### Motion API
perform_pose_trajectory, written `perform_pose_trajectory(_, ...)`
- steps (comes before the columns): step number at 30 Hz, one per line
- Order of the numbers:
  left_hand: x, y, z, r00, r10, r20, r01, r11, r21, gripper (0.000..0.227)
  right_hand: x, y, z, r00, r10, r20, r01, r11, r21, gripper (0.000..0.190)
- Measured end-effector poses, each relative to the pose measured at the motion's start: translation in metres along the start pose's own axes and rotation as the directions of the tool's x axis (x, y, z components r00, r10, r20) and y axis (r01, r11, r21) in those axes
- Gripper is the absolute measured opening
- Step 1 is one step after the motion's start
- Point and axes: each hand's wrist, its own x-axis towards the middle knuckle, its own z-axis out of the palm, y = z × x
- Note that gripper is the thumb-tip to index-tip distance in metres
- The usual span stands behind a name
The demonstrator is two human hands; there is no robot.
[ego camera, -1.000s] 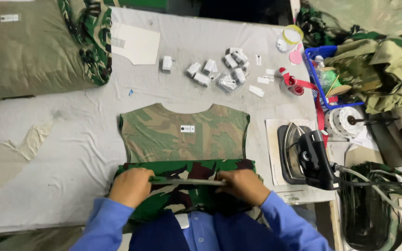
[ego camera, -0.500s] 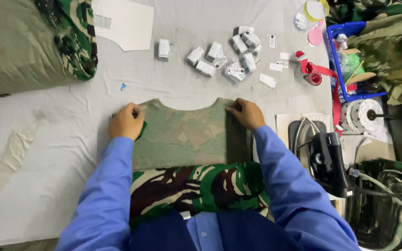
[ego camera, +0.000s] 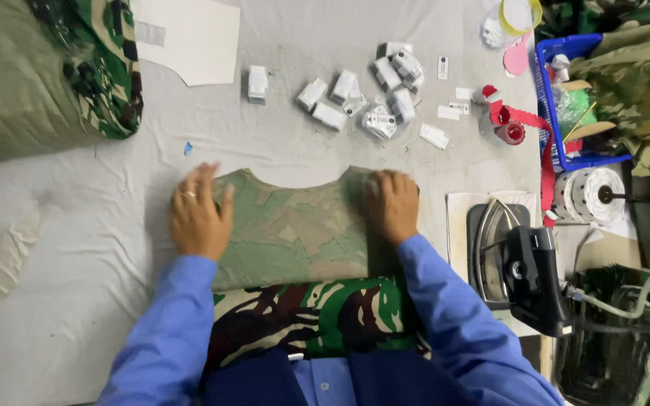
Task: The person places small white labels onto the collar area of a camouflage-patterned shirt and uses a steam iron to press them into place. The person repeats this process for multiple shirts, folding the garment after each label is applied.
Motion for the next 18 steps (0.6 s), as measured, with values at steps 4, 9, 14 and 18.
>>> perform_pose_trajectory(4, -0.031, 0.048, -0.033, 0.791, 0.354, 0.499, -0.156, 0.906, -0.394, 0.045, 0.026, 0.002, 0.004, 0.980, -0.132, 0.152, 0.102, 0.976, 0.191, 0.018)
perform_pose_trajectory(9, -0.019, 0.040, -0.021, 0.744, -0.185, 0.642, 0.159, 0.982, 0.099, 0.066, 0.117, 0.054, 0.005, 0.996, 0.027, 0.089, -0.033, 0.997, 0.074, 0.016)
perform_pose_trajectory(14, -0.042, 0.044, 0.000, 0.780, -0.021, 0.625, 0.029, 1.000, -0.001, 0.072, 0.138, 0.085, 0.043, 0.874, 0.151, 0.462, -0.126, 0.988, -0.083, 0.026)
perform_pose_trajectory(18, -0.054, 0.046, 0.003, 0.726, 0.048, 0.686, -0.005, 0.998, -0.064, 0.074, 0.130, 0.089, 0.045, 0.928, 0.110, 0.355, -0.109, 0.994, -0.022, 0.016)
